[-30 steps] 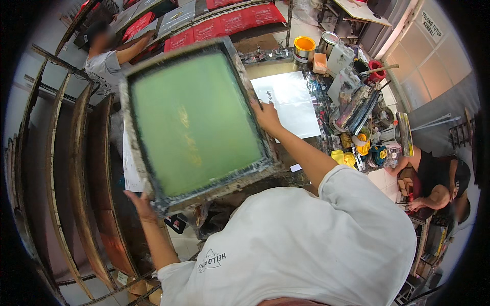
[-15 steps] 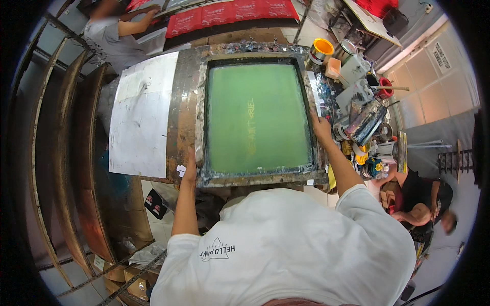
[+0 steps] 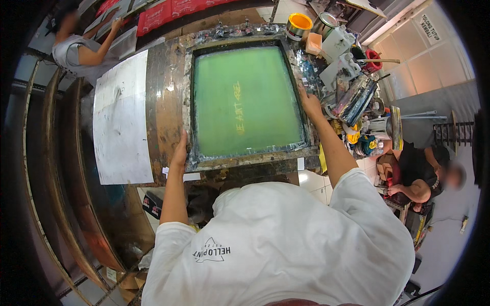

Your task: The person retrieves a green screen printing frame from a shelf and places it on a work table. They then apply masking tape around the edges of the frame to secure it for printing.

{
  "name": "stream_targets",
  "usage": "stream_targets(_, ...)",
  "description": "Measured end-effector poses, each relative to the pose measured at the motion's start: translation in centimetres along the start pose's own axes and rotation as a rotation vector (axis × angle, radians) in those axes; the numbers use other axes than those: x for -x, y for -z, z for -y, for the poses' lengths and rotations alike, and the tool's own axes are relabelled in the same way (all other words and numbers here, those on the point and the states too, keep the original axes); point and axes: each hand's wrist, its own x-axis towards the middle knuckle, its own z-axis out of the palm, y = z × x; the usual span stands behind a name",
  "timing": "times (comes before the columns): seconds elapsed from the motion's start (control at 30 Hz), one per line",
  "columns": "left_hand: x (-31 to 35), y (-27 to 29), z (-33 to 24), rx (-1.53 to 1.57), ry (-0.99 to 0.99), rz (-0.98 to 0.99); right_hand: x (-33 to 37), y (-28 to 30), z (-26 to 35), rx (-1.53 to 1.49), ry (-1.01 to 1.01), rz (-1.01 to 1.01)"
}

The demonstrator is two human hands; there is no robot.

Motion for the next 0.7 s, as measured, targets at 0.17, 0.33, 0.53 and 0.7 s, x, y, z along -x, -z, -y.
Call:
stream_targets(0.17, 0.3, -0.8, -0.3, -0.059, 0.022, -0.041, -0.4, 0.0, -0.5, 0.048, -0.036, 0.090)
stream_targets(0.33, 0.8, -2.8, -0.1, -0.321, -0.237, -0.308, 0.2, -0.1, -1.7, -0.019, 0.037, 0.021)
stream_targets(0.53, 1.0, -4.1, -1.2, -0.661, -0.403, -0.405, 3.1, 0.0, -0.6, -0.223, 0.037, -0.127)
stream_targets(0.7, 0.8, -4.1, -0.3, -0.684, -0.506, -0.426, 5.5, -0.3, -1.0, -0.336, 0.065, -0.058)
